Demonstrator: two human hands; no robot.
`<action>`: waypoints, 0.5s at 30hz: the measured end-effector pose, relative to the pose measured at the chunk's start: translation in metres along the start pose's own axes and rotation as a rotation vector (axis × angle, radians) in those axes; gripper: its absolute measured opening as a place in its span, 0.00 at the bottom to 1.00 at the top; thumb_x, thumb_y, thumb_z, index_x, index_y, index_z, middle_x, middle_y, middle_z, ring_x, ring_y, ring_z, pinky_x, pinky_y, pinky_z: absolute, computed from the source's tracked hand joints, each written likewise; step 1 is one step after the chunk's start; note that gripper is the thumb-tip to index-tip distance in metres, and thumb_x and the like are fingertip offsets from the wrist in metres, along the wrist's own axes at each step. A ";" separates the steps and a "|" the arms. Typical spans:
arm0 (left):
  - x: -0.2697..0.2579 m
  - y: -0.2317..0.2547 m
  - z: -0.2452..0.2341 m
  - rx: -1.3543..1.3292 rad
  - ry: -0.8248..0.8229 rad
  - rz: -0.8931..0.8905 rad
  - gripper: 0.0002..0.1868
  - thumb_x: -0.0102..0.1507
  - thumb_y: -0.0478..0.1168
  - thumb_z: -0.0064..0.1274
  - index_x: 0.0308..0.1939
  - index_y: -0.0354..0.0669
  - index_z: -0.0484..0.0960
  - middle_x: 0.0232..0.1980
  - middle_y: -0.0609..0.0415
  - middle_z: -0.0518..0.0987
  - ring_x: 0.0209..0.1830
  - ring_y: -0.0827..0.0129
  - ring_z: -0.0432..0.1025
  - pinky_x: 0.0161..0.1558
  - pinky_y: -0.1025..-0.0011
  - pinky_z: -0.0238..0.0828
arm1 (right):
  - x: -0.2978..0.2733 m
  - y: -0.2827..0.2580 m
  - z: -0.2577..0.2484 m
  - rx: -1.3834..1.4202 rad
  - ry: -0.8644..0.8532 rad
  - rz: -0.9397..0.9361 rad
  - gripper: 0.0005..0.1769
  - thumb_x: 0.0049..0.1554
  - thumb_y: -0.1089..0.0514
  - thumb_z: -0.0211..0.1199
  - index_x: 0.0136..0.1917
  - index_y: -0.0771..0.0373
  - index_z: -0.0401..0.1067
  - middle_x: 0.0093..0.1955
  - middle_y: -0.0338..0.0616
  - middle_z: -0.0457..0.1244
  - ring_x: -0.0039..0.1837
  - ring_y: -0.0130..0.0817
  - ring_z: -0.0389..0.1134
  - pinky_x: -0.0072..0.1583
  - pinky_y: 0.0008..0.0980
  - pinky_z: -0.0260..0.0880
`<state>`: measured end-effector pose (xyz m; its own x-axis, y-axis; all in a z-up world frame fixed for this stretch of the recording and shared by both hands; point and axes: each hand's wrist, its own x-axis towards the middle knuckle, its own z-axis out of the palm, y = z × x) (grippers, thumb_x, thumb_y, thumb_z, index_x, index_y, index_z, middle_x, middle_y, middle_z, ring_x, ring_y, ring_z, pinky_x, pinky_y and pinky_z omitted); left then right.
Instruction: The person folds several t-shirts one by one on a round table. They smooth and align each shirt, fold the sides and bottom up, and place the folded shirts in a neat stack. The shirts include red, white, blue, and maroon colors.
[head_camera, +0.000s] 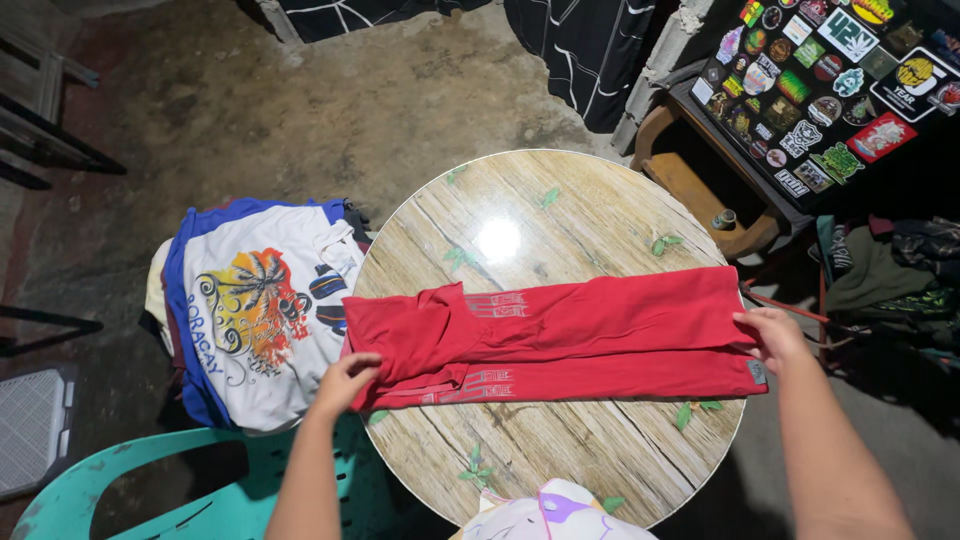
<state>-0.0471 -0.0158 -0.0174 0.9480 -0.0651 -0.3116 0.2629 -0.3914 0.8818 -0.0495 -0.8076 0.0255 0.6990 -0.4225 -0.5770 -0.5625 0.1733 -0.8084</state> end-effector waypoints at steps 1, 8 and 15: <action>-0.001 0.006 0.008 -0.026 0.036 -0.036 0.18 0.57 0.37 0.65 0.50 0.39 0.85 0.45 0.54 0.85 0.45 0.71 0.78 0.48 0.71 0.77 | 0.001 0.002 0.006 -0.022 0.033 0.004 0.16 0.57 0.67 0.66 0.58 0.64 0.66 0.48 0.44 0.66 0.49 0.37 0.70 0.50 0.52 0.76; -0.003 0.024 0.008 0.148 0.100 0.025 0.23 0.56 0.46 0.65 0.52 0.41 0.85 0.44 0.49 0.87 0.43 0.65 0.79 0.46 0.68 0.76 | -0.003 -0.015 0.008 -0.094 0.073 -0.117 0.29 0.54 0.73 0.57 0.69 0.60 0.66 0.47 0.42 0.67 0.42 0.33 0.69 0.44 0.39 0.72; -0.005 0.018 -0.014 0.345 0.252 -0.172 0.19 0.62 0.51 0.54 0.49 0.46 0.89 0.43 0.51 0.88 0.48 0.60 0.82 0.52 0.65 0.75 | -0.014 -0.012 0.004 -0.348 0.107 0.011 0.18 0.53 0.65 0.63 0.59 0.59 0.73 0.42 0.39 0.66 0.40 0.30 0.65 0.44 0.43 0.67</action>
<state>-0.0443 -0.0097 0.0044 0.9209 0.2361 -0.3101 0.3860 -0.6623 0.6421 -0.0507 -0.7998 0.0432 0.6524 -0.5160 -0.5551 -0.6992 -0.1272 -0.7035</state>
